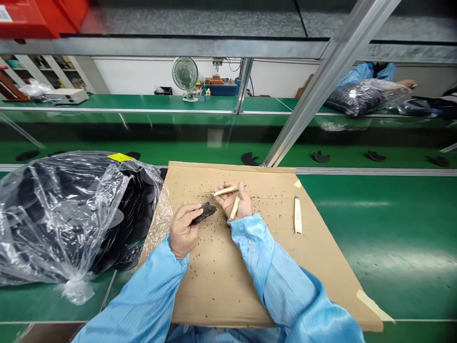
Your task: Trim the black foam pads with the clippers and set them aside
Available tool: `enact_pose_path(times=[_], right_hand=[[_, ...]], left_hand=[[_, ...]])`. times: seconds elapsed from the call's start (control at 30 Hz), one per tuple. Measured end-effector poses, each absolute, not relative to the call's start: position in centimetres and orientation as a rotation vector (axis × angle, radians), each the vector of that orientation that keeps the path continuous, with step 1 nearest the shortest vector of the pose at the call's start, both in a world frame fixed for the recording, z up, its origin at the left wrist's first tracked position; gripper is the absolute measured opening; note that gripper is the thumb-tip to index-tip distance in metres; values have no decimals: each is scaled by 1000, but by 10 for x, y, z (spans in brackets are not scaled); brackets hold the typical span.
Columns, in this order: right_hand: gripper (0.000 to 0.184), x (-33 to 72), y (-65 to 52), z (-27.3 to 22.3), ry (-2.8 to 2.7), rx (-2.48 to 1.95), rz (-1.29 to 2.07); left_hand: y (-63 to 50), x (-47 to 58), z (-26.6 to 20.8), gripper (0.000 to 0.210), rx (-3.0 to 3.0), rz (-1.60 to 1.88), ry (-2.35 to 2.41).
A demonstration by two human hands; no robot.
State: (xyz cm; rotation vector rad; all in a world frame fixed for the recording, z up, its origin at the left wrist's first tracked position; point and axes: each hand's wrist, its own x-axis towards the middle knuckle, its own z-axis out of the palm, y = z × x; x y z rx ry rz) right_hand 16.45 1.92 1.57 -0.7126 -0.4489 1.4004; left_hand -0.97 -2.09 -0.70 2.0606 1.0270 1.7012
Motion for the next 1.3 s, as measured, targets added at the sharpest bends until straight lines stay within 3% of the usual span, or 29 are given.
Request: enact_pose_path(times=[0.2,0.37,0.5,0.9,1.03,1.2,1.3], right_hand=[[48,159,15,13,-593,-980,1182],[44,151,4,12,-1154,-1066,1089],[35,145,-6,13,-1461,-1139,1025],[42,136,-2,9,-1244,-1184,1143],[40,134,-8,11,-1421,-1080,1000],[28,134,-16,17,-1647,-957,699],[20,133,-18,18,-1652,-984,560]], left_hand=[[-16,-7,-5,10,1715,1668,1117],[-8,-3,-6,35,1027,1458,1015],[-6,-3,-4,34,899,1313,820],[-7,2,-1,29,770,1278,698],[-3,-3,3,29,505,1172,677],[1,-11,6,8,312,995,664],[0,-12,7,6,291,949,651]])
